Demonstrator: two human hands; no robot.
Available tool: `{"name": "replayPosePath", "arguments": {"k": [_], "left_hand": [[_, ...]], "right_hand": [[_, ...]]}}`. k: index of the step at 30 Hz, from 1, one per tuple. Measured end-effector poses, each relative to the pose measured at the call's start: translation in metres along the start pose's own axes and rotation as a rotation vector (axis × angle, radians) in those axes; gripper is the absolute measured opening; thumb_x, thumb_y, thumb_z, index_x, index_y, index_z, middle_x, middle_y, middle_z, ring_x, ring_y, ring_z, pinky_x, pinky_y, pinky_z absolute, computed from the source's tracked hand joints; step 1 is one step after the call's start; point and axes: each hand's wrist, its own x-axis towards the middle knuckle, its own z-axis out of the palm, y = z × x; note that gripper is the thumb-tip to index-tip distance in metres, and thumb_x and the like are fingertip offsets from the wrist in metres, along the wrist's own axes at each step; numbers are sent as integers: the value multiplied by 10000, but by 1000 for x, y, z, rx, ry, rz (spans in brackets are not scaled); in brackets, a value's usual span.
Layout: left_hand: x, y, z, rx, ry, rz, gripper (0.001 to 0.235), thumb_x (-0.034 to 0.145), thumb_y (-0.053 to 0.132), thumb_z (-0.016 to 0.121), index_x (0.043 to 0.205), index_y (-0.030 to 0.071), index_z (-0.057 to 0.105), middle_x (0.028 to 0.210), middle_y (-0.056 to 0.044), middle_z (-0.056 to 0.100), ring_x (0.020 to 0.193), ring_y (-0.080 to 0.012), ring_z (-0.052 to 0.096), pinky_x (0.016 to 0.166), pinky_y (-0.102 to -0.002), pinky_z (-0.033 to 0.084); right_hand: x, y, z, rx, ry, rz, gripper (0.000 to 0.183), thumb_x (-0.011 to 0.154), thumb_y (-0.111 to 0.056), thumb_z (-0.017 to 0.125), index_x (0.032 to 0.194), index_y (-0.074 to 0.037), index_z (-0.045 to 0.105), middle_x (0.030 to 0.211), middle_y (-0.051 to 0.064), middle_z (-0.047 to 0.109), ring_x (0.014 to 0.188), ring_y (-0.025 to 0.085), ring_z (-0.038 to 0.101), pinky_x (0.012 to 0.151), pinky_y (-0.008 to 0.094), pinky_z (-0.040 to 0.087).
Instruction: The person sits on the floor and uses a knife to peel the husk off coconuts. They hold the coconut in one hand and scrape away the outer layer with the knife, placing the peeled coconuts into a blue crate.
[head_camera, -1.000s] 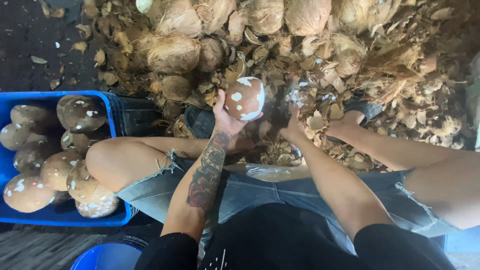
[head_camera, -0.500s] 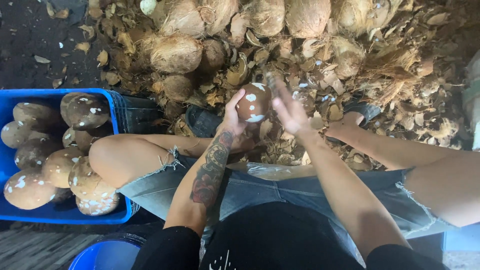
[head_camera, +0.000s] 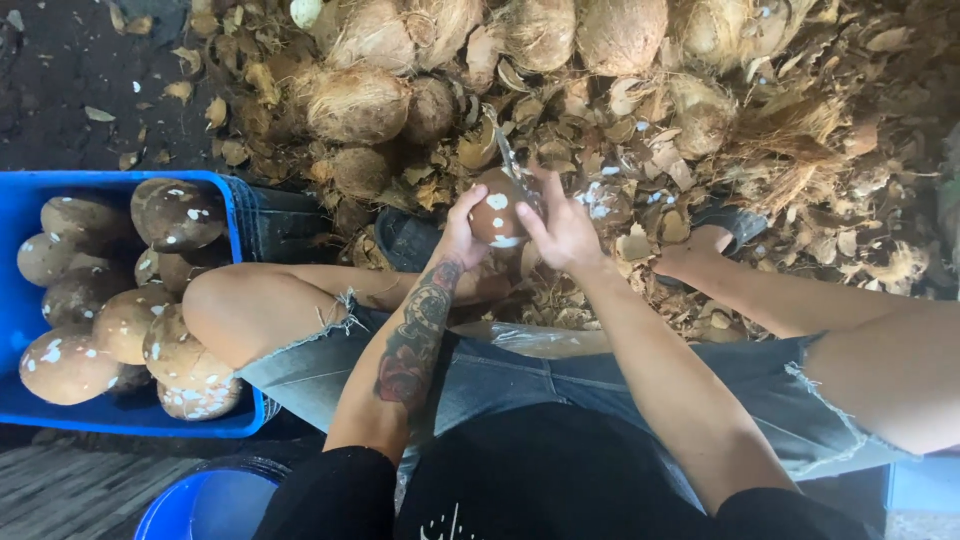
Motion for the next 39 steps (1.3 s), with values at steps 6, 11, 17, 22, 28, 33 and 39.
{"name": "replayPosePath", "arguments": {"k": [6,11,17,22,28,33,39], "left_hand": [[-55,2,24,372,-427,257,451,933,182,677,1334,-21,651,1240,-271,685,1197,-376,698,1040,-417,582],[1,-8,2,-92,-273,0,550,876,311,818,1339,45,684,1328,-241,709,1163,-437,696,1050,-557,538],[-6,3,7,-22,-96,43,584,842,365,892,1276,21,707,1243,-232,732,1108,-393,703,958,-514,564],[-16,1,3,131,-92,111,577,806,303,880,1304,67,711,1190,-206,745,1071,-390,719,918,-513,597],[-40,14,28,312,-431,218,718,683,260,802,1366,67,692,1124,-230,742,1055,-365,743,890,-524,632],[-29,1,21,2,-480,134,600,768,164,682,1342,-10,664,1129,-272,734,1005,-455,753,908,-509,634],[-25,11,27,-124,-93,18,538,856,370,870,1220,5,713,1103,-204,768,980,-353,748,855,-462,621]], "right_hand": [[18,59,-6,290,191,535,774,1069,-741,329,1016,-159,835,974,144,790,1050,331,745,1040,476,506],[-4,-6,-51,129,26,401,787,1082,-657,316,1490,-47,597,1395,268,647,1374,425,554,1203,551,382],[-1,-21,-34,-53,-179,68,787,1072,-549,342,1687,-65,262,926,355,728,916,507,737,959,627,545],[-7,-15,-23,32,-133,108,660,1069,-508,437,1571,-81,399,1025,348,742,1034,511,723,917,614,543],[21,22,-12,76,-43,355,372,1009,-386,633,1255,-118,711,1152,240,764,1173,411,707,1057,517,525],[8,50,-9,350,152,432,681,1117,-627,334,1301,-136,768,1284,240,719,1306,392,628,1151,513,448],[-2,5,-22,89,-68,-110,745,1065,-390,440,1662,26,283,897,317,763,895,529,732,897,632,560]]}}
